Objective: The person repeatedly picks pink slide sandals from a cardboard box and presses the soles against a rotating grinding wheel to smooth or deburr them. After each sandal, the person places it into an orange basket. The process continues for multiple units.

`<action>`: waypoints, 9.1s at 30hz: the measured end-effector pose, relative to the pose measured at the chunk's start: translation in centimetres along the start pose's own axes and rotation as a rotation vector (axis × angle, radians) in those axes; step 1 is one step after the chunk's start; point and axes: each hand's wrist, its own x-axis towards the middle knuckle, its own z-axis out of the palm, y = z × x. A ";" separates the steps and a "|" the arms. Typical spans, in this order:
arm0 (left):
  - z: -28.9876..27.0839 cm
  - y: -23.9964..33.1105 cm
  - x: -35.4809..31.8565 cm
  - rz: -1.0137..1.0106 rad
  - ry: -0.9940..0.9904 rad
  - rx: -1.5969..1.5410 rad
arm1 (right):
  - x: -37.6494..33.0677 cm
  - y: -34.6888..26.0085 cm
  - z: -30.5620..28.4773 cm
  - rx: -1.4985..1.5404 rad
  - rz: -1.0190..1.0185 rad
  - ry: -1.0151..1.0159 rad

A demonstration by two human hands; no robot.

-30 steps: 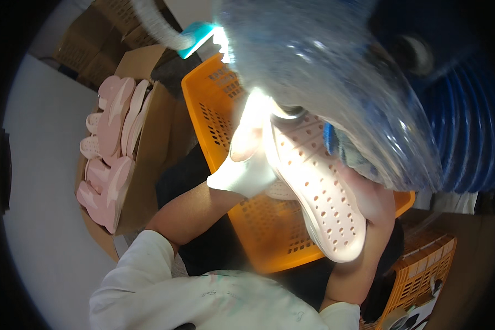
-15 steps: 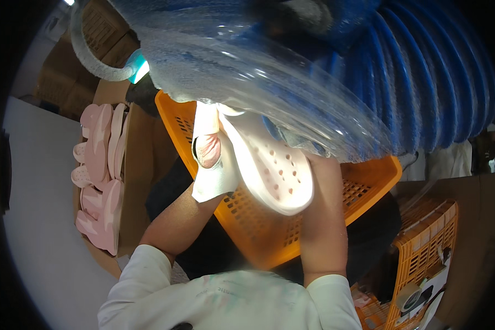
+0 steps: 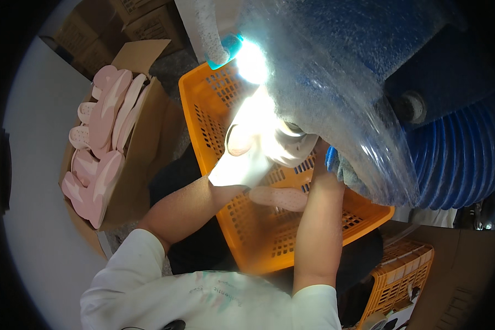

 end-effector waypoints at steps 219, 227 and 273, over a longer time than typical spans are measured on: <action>-0.5 -0.6 -2.6 -0.277 -0.315 -0.156 | -11.3 -9.6 -0.4 -0.402 0.295 0.203; -2.9 -2.6 -2.7 -0.063 -0.120 0.144 | -9.1 -7.2 0.7 -0.307 0.244 0.199; -0.8 -1.0 -2.8 -0.163 0.045 0.076 | -28.3 -7.7 2.3 -0.347 0.394 0.279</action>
